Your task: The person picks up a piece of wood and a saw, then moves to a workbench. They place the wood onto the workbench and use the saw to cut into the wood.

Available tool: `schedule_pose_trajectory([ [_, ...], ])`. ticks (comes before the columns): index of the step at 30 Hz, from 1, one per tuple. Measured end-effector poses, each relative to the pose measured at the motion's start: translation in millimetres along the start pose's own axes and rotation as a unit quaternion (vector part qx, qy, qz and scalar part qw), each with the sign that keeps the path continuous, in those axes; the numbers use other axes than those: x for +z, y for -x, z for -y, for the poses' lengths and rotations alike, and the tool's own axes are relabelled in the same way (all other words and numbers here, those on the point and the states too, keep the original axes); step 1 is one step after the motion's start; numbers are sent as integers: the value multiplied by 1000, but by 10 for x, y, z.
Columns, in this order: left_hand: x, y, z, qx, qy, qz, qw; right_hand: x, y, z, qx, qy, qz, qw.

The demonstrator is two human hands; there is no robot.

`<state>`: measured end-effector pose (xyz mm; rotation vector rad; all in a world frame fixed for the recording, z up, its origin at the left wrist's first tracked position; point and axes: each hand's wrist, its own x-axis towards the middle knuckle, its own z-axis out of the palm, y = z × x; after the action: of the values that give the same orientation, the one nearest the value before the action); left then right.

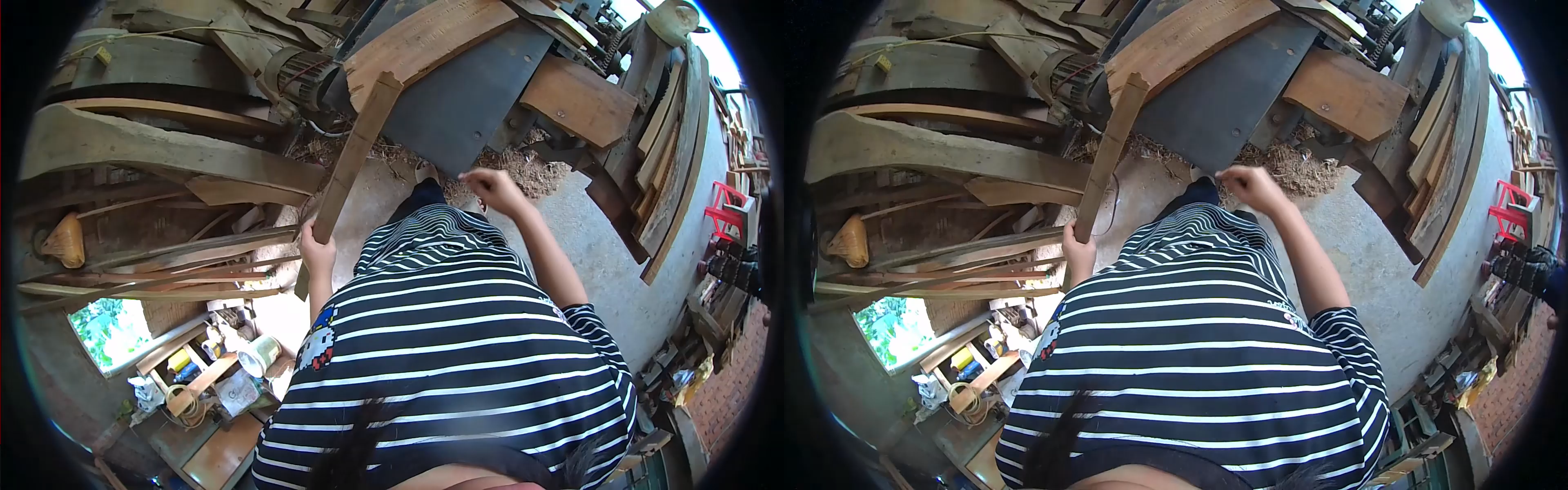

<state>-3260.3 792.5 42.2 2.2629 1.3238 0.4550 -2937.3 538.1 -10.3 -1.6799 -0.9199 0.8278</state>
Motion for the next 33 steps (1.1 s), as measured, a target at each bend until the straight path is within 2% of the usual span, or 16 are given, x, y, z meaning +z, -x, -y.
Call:
schedule_pose_trajectory([
  [1,1,-54,-18,3,2,1,1000,-26,50,269,86,29,29,995],
  [3,16,-139,-62,37,-102,-25,994,114,181,35,114,-71,-139,981],
  [4,2,-190,-122,45,-84,-26,995,141,223,2,102,-63,-228,966],
  [5,-13,-241,-157,43,-88,-26,995,127,326,-28,146,-114,-268,946],
  [7,-18,-414,-241,114,-116,-48,985,192,484,-223,115,-133,-357,918],
  [9,-37,-700,-378,145,-115,-37,982,181,755,-310,160,-104,-362,912],
  [11,-56,-1074,-590,231,-132,15,964,246,925,-235,155,-110,-401,896],
  [17,310,-2417,-1304,410,-136,111,895,399,967,84,157,-95,-554,812],
  [21,814,-3179,-1769,530,-145,199,811,675,604,209,197,-39,-596,777],
  [24,1140,-3487,-2003,564,-132,255,774,988,138,462,264,0,-574,775],
  [27,1425,-3614,-2174,604,-111,306,727,1217,-366,905,308,46,-538,783],
  [29,1563,-3627,-2276,629,-106,324,699,1376,-538,1026,327,22,-529,783],
  [31,1614,-3573,-2455,628,-64,363,685,1504,-633,1163,380,14,-524,762],
  [33,1410,-3431,-2724,643,3,391,659,1597,-683,1259,398,11,-540,741],
])
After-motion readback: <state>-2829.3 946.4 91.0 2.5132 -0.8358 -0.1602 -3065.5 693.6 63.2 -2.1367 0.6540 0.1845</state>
